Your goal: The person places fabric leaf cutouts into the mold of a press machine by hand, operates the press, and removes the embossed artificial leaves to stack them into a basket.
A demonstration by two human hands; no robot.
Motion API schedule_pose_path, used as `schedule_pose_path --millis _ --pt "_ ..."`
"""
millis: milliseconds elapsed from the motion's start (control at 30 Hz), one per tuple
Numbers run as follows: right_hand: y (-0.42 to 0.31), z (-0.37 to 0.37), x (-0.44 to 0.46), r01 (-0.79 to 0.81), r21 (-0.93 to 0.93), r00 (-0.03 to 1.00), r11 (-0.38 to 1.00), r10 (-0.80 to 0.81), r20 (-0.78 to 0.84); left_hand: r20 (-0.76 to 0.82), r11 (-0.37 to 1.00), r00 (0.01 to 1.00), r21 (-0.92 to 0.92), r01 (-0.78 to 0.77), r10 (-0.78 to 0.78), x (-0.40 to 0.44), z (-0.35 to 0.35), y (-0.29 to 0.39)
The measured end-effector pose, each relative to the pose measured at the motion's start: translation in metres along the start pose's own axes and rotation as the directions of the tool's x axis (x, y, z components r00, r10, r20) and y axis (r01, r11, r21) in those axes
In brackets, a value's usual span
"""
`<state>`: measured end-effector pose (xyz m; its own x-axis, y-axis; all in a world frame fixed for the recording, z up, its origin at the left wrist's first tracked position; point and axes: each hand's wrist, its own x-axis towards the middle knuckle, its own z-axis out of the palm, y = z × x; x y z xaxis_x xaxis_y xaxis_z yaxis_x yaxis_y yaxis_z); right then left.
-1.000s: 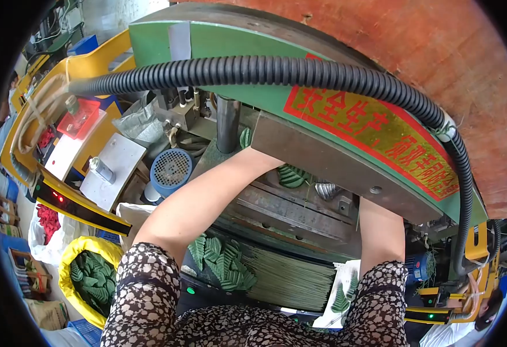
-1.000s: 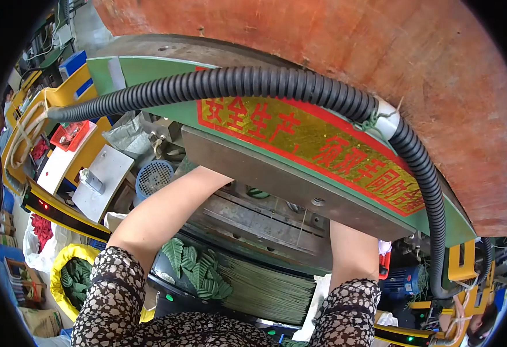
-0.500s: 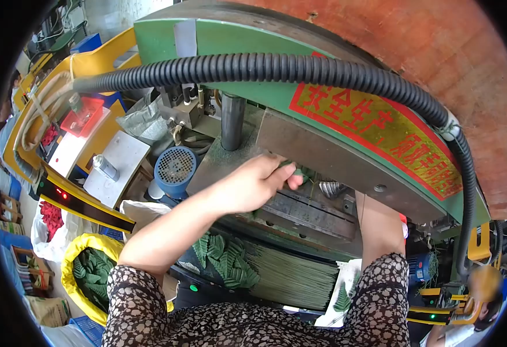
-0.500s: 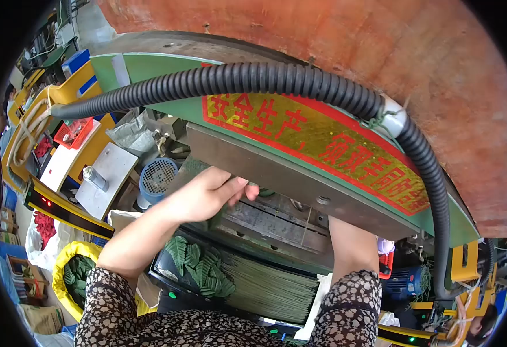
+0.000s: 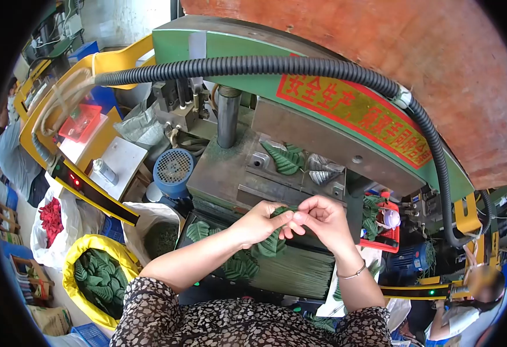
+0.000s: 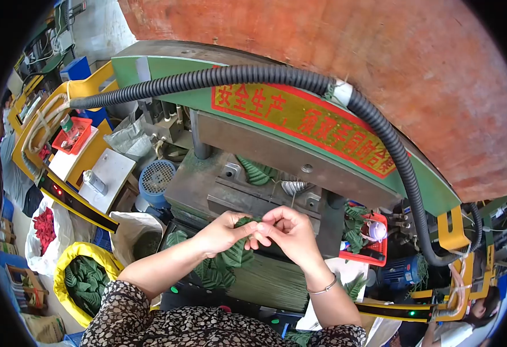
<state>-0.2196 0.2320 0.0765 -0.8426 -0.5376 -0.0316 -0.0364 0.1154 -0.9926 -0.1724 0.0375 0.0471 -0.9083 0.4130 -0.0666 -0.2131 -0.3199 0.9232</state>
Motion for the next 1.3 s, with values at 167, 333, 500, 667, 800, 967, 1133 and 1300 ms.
schedule_pose_path --millis 167,333,500,667,800,967,1133,1300 --pt "0.001 -0.005 0.003 0.051 -0.208 0.989 0.977 -0.078 -0.124 -0.221 0.864 0.95 0.497 -0.085 0.221 -0.005 0.01 -0.008" --pt "0.021 -0.095 0.085 -0.049 -0.935 0.867 0.352 -0.45 -0.215 -0.285 0.779 0.803 0.542 -0.315 0.523 -0.02 0.012 0.0" --pt "0.111 -0.192 0.153 0.219 -0.901 0.668 0.375 -0.73 -0.141 -0.23 0.828 0.888 0.507 -0.24 0.398 -0.019 0.009 0.001" --pt "0.094 -0.171 0.15 0.004 -0.977 0.72 0.214 -0.679 -0.146 -0.125 0.838 0.939 0.498 -0.221 0.321 -0.014 0.003 -0.012" --pt "0.07 -0.147 0.131 0.046 -0.992 0.691 0.117 -0.721 -0.053 -0.179 0.907 0.937 0.357 -0.223 0.3 -0.013 0.003 -0.009" --pt "-0.04 -0.025 0.018 0.049 -0.35 0.962 0.935 0.049 0.267 -0.088 0.94 0.996 0.34 0.017 0.014 -0.01 0.003 0.001" --pt "-0.027 -0.006 -0.015 0.146 -0.517 0.988 0.843 -0.092 0.128 -0.01 0.957 0.996 0.275 0.088 -0.088 -0.008 0.006 -0.016" --pt "-0.035 -0.016 -0.004 0.208 -0.77 0.933 0.603 -0.358 -0.029 -0.304 0.981 0.943 0.176 -0.085 0.136 -0.013 0.017 -0.014"
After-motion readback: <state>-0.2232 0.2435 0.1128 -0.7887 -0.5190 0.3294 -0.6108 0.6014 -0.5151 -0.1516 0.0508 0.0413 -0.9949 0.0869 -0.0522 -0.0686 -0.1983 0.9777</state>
